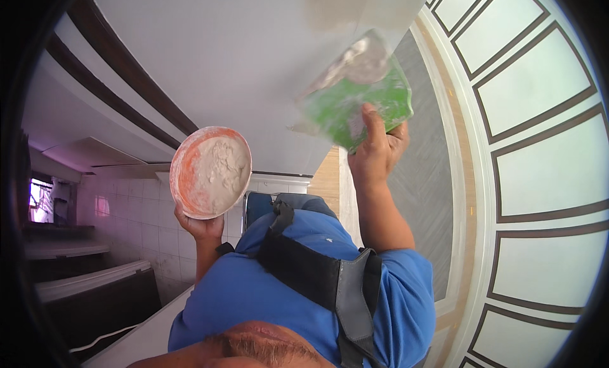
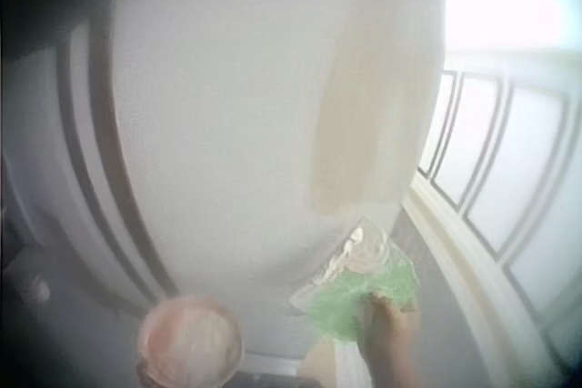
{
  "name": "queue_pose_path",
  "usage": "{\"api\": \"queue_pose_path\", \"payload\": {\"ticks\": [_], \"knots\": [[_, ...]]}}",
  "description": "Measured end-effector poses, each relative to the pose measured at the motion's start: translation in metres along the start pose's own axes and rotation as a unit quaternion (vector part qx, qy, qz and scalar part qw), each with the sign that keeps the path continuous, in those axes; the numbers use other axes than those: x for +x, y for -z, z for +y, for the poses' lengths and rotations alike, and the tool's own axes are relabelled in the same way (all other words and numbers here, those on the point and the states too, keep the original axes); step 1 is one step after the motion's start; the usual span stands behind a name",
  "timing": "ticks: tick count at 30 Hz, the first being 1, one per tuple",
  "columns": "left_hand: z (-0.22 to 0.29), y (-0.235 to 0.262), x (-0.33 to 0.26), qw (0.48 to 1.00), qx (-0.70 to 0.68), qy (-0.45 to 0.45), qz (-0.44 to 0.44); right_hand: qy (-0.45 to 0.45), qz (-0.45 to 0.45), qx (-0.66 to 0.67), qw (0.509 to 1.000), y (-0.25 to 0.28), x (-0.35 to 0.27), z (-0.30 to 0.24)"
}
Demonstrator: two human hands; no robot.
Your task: The person applies a white paste to a ceiling using a green trowel and a container. They repeatedly scoop the paste and spread it across the ceiling surface while standing on a ladder.
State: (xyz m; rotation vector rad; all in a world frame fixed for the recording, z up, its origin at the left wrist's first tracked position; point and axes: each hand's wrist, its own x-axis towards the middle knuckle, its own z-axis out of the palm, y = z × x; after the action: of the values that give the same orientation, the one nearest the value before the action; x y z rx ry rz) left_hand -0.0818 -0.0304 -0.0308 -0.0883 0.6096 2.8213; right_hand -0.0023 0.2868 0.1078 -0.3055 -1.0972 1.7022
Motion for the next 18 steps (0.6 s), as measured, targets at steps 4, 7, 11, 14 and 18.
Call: {"api": "queue_pose_path", "payload": {"ticks": [4,7,11,14,18], "knots": [[-0.003,-0.002,0.000,1.000,0.002,-0.002,0.008,0.185,-0.018,-0.211,0.960,-0.007,0.016,0.004],[-0.003,-0.012,-0.005,0.999,0.030,-0.015,0.032,0.353,-0.024,-0.318,0.880,-0.027,0.043,0.033],[-0.004,-0.005,-0.001,0.999,0.039,-0.023,0.026,0.410,-0.022,-0.382,0.828,-0.067,0.066,0.086],[-0.006,-0.013,0.000,0.998,0.039,-0.040,0.030,0.405,0.012,-0.430,0.807,-0.092,0.086,0.125],[-0.012,-0.020,-0.005,0.996,0.043,-0.058,0.045,0.405,-0.070,-0.459,0.788,-0.088,0.084,0.170]]}}
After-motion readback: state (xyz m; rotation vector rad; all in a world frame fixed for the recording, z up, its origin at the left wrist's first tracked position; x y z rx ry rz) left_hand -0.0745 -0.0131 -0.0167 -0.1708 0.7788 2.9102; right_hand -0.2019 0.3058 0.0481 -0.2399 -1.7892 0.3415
